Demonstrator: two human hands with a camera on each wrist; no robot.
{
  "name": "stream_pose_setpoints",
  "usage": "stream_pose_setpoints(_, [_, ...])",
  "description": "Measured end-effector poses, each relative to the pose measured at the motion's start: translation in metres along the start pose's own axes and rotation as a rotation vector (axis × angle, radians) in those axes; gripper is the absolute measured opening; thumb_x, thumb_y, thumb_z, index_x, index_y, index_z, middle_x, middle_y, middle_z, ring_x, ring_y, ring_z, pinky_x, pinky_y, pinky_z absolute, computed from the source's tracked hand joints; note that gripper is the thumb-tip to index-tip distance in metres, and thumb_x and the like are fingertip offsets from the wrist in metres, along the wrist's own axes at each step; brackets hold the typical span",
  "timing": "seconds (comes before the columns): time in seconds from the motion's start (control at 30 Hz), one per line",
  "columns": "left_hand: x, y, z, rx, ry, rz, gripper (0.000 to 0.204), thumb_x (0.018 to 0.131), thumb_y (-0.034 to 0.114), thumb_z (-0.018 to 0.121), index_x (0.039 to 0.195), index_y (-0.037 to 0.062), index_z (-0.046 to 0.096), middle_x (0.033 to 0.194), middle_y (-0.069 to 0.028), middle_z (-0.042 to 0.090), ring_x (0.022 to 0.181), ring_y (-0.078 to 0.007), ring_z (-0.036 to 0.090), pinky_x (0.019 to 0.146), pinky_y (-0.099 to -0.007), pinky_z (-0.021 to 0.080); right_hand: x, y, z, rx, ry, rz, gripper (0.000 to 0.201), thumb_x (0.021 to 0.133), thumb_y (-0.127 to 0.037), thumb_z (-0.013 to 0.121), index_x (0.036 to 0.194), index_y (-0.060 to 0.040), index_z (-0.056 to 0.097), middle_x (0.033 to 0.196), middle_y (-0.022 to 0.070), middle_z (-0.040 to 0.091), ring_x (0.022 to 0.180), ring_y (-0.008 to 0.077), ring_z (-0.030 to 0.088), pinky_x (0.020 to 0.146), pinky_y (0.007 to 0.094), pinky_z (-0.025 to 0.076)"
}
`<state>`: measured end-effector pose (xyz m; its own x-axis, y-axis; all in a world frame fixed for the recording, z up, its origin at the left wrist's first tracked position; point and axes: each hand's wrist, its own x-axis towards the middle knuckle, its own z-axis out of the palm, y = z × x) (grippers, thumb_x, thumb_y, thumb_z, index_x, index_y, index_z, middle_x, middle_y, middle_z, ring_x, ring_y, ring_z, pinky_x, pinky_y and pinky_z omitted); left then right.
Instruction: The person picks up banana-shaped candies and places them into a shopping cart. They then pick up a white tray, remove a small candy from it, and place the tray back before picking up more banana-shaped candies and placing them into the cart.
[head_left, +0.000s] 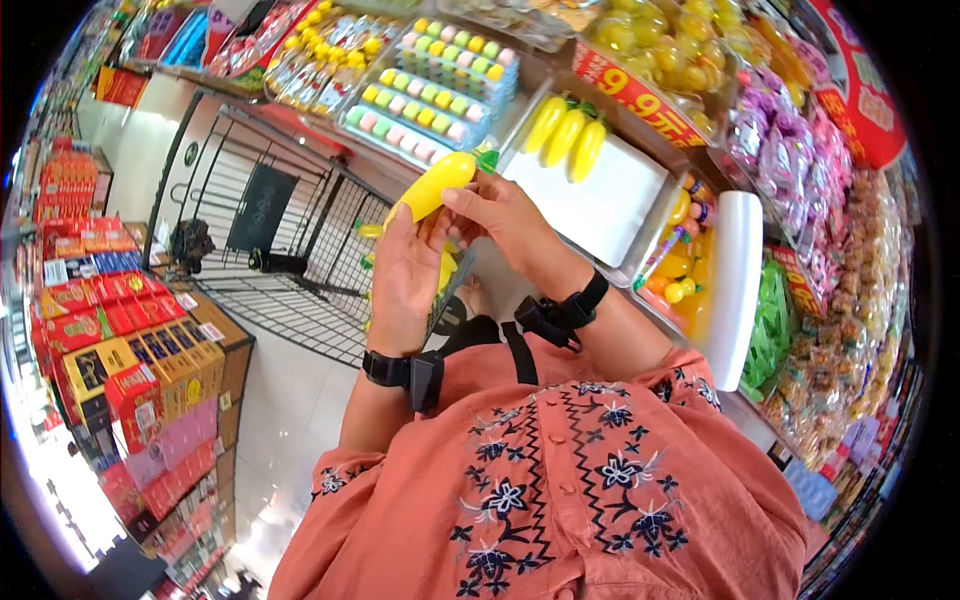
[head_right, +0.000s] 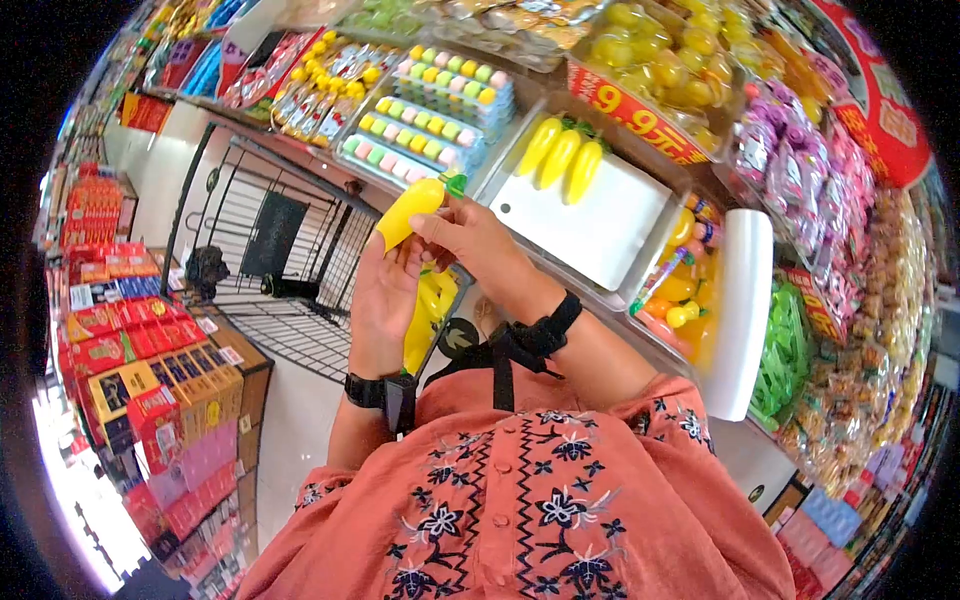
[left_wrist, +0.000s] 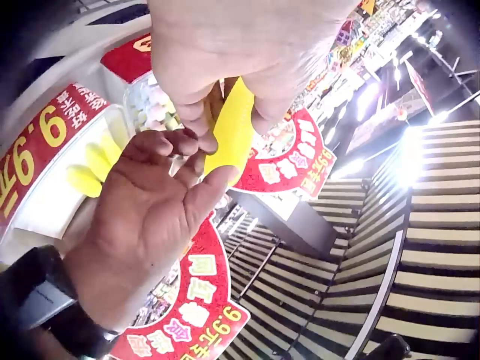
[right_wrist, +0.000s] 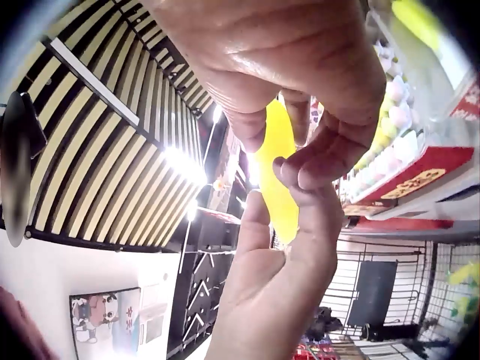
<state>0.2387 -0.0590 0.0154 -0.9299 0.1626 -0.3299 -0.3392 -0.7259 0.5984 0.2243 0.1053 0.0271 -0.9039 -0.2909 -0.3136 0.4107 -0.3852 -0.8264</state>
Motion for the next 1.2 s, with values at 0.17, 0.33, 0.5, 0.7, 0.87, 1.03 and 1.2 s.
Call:
stream_pose_setpoints(0.17, [0.002, -0.009, 0.022, 0.241, -0.108, -0.119, 0.037, 0.102, 0.033, 0.056, 0.126, 0.0052, 0.056, 0.11, -0.0062, 0.065, 0.095, -0.0153, 0.061, 0.078, -0.0282, 0.049, -0.021, -0.015, -0.025, 0.053, 0.114, -0.109, 0.037, 0.093, -0.036, 0.071, 0.111, -0.0054, 0.061, 0.088, 0.0001, 0.063, 0.073, 0.0078, 0.058, 0.066, 0.0226, 0.049])
stream_pose_setpoints(0.33, [-0.006, -0.014, 0.056, 0.348, -0.25, -0.256, 0.037, 0.103, 0.038, 0.053, 0.12, 0.0052, 0.059, 0.1, -0.0056, 0.065, 0.079, -0.0132, 0.06, 0.065, -0.0263, 0.047, -0.043, -0.032, -0.044, 0.034, 0.124, -0.143, 0.04, 0.092, -0.037, 0.072, 0.112, -0.004, 0.06, 0.089, 0.0014, 0.063, 0.074, 0.0095, 0.06, 0.065, 0.0235, 0.05])
stream_pose_setpoints(0.5, [-0.005, -0.024, 0.072, 0.536, -0.229, -0.232, 0.04, 0.103, 0.042, 0.054, 0.119, 0.0057, 0.059, 0.098, -0.0056, 0.065, 0.068, -0.0103, 0.056, 0.057, -0.0242, 0.042, -0.058, -0.039, -0.061, 0.068, 0.136, -0.165, 0.037, 0.094, -0.036, 0.069, 0.11, -0.0042, 0.06, 0.091, 0.0022, 0.064, 0.074, 0.0106, 0.061, 0.066, 0.0254, 0.051])
stream_pose_setpoints(0.7, [-0.006, -0.031, 0.079, 0.527, -0.206, -0.244, 0.036, 0.103, 0.039, 0.057, 0.114, 0.0048, 0.057, 0.096, -0.0057, 0.065, 0.069, -0.0095, 0.056, 0.055, -0.0226, 0.042, -0.072, -0.054, -0.085, 0.243, 0.203, -0.288, 0.031, 0.098, -0.035, 0.062, 0.113, -0.007, 0.059, 0.1, 0.0056, 0.064, 0.079, 0.0132, 0.062, 0.069, 0.0295, 0.052])
stream_pose_setpoints(0.87, [-0.01, -0.039, 0.09, 0.526, -0.241, -0.247, 0.036, 0.102, 0.037, 0.058, 0.117, 0.0047, 0.055, 0.097, -0.0068, 0.065, 0.071, -0.0102, 0.057, 0.057, -0.023, 0.043, -0.077, -0.057, -0.097, 0.283, 0.226, -0.29, 0.025, 0.098, -0.03, 0.064, 0.105, -0.0057, 0.06, 0.097, 0.0051, 0.065, 0.077, 0.0126, 0.063, 0.068, 0.0286, 0.053])
stream_pose_setpoints(1.03, [-0.01, -0.045, 0.094, 0.555, -0.251, -0.216, 0.036, 0.103, 0.035, 0.058, 0.118, 0.0032, 0.053, 0.099, -0.0074, 0.065, 0.071, -0.0107, 0.057, 0.059, -0.0234, 0.043, -0.075, -0.058, -0.105, 0.296, 0.234, -0.273, 0.021, 0.096, -0.025, 0.067, 0.099, -0.0059, 0.059, 0.092, 0.0046, 0.064, 0.075, 0.0132, 0.063, 0.065, 0.0283, 0.053])
stream_pose_setpoints(1.2, [-0.01, -0.051, 0.094, 0.547, -0.268, -0.196, 0.034, 0.103, 0.034, 0.057, 0.118, 0.0031, 0.053, 0.1, -0.0075, 0.064, 0.072, -0.0106, 0.056, 0.061, -0.0234, 0.043, -0.075, -0.06, -0.112, 0.274, 0.248, -0.282, 0.018, 0.094, -0.02, 0.069, 0.095, -0.0058, 0.057, 0.089, 0.0056, 0.063, 0.074, 0.0144, 0.065, 0.063, 0.0298, 0.055])
